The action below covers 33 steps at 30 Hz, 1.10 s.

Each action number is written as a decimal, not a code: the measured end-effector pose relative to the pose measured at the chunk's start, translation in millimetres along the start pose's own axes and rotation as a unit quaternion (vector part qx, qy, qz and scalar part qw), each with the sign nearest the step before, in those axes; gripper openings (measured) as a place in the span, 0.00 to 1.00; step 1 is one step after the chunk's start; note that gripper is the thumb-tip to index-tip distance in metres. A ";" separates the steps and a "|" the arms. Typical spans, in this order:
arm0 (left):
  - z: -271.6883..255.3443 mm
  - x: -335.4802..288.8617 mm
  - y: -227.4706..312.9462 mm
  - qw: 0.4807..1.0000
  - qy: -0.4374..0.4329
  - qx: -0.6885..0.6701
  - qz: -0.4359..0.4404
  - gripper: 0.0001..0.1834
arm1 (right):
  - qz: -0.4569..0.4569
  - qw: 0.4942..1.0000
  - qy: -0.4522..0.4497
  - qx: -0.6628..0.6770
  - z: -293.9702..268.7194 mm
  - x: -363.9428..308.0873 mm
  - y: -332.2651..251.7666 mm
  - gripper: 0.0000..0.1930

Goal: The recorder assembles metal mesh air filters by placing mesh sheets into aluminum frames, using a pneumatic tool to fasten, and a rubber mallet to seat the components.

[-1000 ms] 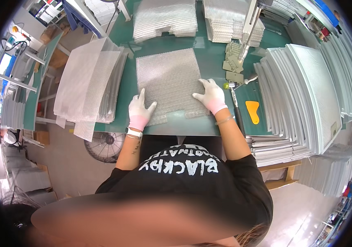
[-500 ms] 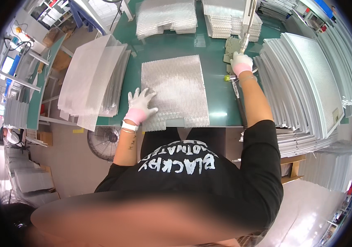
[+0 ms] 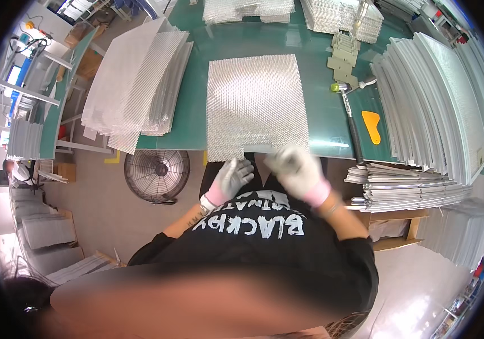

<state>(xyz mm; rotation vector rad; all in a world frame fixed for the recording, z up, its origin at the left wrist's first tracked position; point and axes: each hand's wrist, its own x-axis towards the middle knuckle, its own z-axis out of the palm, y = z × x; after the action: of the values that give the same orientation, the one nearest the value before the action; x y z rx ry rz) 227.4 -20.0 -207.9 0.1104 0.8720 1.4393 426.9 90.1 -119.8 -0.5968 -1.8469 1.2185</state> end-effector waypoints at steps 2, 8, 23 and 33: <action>1.3 10.5 7.3 1.000 -0.015 0.017 0.013 0.20 | 0.073 0.987 -0.105 0.102 37.3 -39.3 18.5 0.07; -9.8 22.7 -2.2 0.991 0.010 0.106 0.083 0.16 | 0.369 0.711 0.064 0.595 78.7 -72.2 86.0 0.14; -4.6 17.7 -6.6 0.990 0.043 0.100 0.085 0.12 | 0.396 0.816 0.103 0.409 74.7 -48.8 61.6 0.12; 7.1 14.8 3.6 0.959 -0.025 0.281 0.018 0.17 | 0.342 0.871 0.273 0.223 72.2 -45.0 78.7 0.12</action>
<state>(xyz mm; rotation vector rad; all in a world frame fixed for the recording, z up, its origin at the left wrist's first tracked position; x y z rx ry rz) 226.9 -3.2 -207.6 0.5900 1.2227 1.1797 387.3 52.0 -221.8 -1.2329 -0.8377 1.6393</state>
